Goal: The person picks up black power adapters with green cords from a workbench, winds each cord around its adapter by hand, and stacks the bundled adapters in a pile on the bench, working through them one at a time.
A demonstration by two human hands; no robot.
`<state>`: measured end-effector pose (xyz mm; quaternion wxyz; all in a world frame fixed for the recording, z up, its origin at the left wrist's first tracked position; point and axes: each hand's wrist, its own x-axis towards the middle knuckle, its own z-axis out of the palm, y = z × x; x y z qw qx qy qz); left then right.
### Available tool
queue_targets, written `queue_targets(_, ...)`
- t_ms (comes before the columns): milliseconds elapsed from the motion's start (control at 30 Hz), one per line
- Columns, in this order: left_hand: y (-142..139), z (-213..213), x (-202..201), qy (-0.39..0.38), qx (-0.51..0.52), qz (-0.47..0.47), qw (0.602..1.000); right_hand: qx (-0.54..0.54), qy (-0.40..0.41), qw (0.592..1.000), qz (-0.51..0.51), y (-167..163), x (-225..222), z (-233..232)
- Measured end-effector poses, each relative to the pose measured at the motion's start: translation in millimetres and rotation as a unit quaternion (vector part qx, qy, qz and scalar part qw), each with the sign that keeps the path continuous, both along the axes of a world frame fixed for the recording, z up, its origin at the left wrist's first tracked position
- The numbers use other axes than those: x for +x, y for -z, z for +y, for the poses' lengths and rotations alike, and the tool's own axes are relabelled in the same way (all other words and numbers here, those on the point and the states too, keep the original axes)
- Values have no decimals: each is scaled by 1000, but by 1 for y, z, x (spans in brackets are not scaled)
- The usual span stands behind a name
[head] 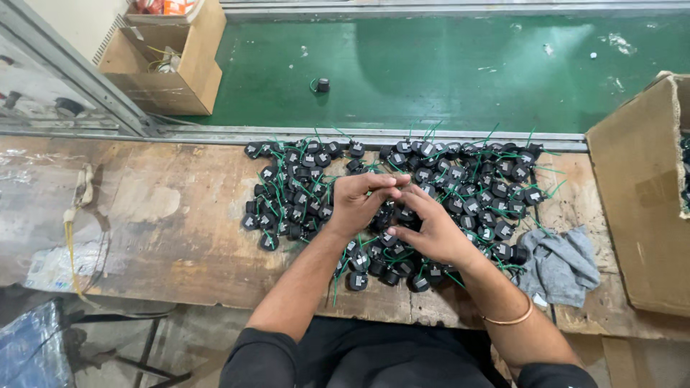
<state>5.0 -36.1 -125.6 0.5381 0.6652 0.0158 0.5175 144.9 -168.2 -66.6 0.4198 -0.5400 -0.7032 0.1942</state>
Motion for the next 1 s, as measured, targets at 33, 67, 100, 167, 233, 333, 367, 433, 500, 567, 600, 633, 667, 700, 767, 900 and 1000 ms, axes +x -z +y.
queue_targets(33,2,-2,4,-13,5,-2,1000,-22,14,1000,13,3,3,1)
queue_targets(67,3,-6,5,-12,13,-22,1000,-46,28,998,28,5,6,2)
queue_targets(100,5,-10,5,-13,20,-42,999,-37,23,998,45,8,6,2)
queue_targets(167,6,-15,3,-34,63,-49,996,-23,4,997,79,14,5,3)
queue_targets(233,6,-16,-4,-69,138,-17,988,-35,5,997,69,17,3,3)
queue_targets(333,2,-10,-12,-139,143,82,977,-25,38,998,41,19,8,5)
queue_targets(367,1,-7,-14,-113,123,76,983,-19,56,998,30,19,11,6)
queue_targets(433,-2,-1,-17,-60,84,62,993,-11,90,995,42,19,16,10)
queue_targets(500,-3,1,-18,-79,113,79,987,4,108,993,48,19,16,13)
queue_targets(567,-2,0,-17,-86,105,95,986,24,107,993,49,20,14,14)
queue_targets(600,0,-1,-15,-83,84,103,988,26,107,993,48,19,12,15)
queue_targets(633,1,-2,-13,-80,63,110,989,29,105,993,46,19,8,15)
queue_targets(667,4,-2,-10,-54,-5,107,993,31,103,993,44,18,6,15)
queue_targets(700,6,-3,-6,-27,-74,102,992,28,105,993,35,18,3,14)
queue_targets(767,10,-2,-2,22,-165,94,982,23,109,994,17,16,0,12)
queue_targets(900,6,7,-8,35,-109,132,985,33,103,994,11,16,1,11)
queue_targets(1000,-10,24,-32,-35,42,146,988,36,113,992,43,20,8,10)
